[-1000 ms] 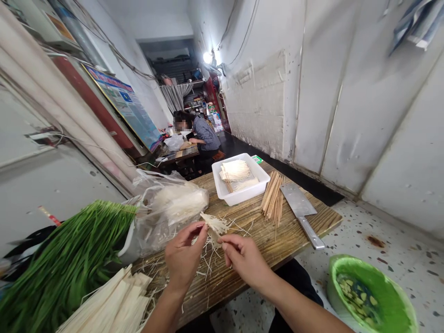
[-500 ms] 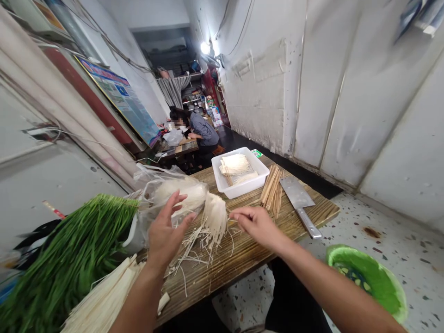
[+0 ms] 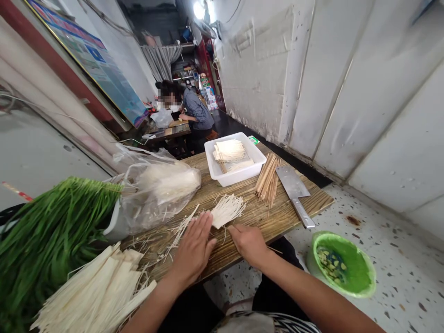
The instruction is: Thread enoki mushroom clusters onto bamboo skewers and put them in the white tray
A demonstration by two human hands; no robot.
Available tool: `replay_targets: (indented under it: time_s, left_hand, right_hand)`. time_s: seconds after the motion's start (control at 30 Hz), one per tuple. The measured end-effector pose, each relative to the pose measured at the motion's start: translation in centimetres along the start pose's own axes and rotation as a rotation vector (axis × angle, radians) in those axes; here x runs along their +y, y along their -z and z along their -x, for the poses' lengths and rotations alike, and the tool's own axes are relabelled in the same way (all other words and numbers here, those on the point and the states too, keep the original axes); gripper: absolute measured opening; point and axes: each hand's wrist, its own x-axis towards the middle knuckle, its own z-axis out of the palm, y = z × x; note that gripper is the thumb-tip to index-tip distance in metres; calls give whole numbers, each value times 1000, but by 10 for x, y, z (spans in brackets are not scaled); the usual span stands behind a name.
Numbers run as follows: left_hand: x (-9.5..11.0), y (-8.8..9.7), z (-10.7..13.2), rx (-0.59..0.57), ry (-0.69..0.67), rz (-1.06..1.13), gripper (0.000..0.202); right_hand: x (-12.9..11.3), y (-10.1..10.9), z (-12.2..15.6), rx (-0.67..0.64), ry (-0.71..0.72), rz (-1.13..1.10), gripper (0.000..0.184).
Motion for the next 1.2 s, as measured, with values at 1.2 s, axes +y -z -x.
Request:
replay_targets:
  time_s: [1.2]
  left_hand:
    - [8, -30, 0, -235, -40, 77, 67]
  right_hand:
    - [9, 14, 26, -180, 42, -19, 20]
